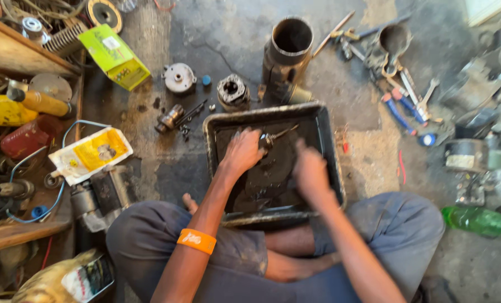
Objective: The person scrubs a cylindrical mechanical part with a brush while holding it in a tray of dark liquid. The person rotates the part to clean different sides and continues scrubbing until the end of the clip.
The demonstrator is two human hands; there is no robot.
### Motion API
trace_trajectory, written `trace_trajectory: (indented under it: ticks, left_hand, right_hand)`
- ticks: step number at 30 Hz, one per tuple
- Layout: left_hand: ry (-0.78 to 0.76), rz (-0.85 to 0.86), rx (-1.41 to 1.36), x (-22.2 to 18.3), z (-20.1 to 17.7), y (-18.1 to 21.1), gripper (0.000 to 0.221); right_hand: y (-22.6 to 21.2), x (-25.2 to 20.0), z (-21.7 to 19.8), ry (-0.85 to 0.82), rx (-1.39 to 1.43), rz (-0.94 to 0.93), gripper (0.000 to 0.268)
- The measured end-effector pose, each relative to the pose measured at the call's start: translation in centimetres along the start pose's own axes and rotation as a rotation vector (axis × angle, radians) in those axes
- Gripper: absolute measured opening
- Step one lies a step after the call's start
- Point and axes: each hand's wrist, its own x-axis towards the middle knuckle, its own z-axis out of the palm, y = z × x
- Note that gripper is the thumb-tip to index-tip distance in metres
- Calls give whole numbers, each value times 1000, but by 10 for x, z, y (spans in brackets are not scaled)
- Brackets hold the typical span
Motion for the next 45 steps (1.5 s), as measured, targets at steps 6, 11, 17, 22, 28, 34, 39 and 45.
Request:
trace_trajectory:
  ticks: [6, 11, 17, 22, 28, 34, 39, 45]
  left_hand:
    - [-22, -66, 16, 0, -11, 15, 44]
    - [263, 13, 280, 1, 13, 18, 61]
    - [200, 53, 194, 7, 15, 6, 50]
    - [125, 20, 96, 1, -4, 15, 52]
    - [70, 10, -46, -2, -8, 7, 44]
    - [35, 17, -22, 3, 6, -9, 48]
    - [-53, -18, -104, 4, 3, -17, 51]
    - [-85, -60, -136, 11, 7, -16, 61]
  right_hand:
    - [2, -2, -35, -173, 201, 22, 38]
    - [-9, -19, -45, -330, 172, -93, 32]
    - [-11, -1, -45, -108, 227, -60, 36]
    - [-14, 1, -13, 38, 289, -151, 37]
    - [-8, -6, -9, 38, 300, -88, 28]
    - [-9, -5, -5, 39, 223, -59, 44]
    - [13, -8, 23, 89, 329, -136, 20]
    - [16, -4, 12, 78, 361, -191, 39]
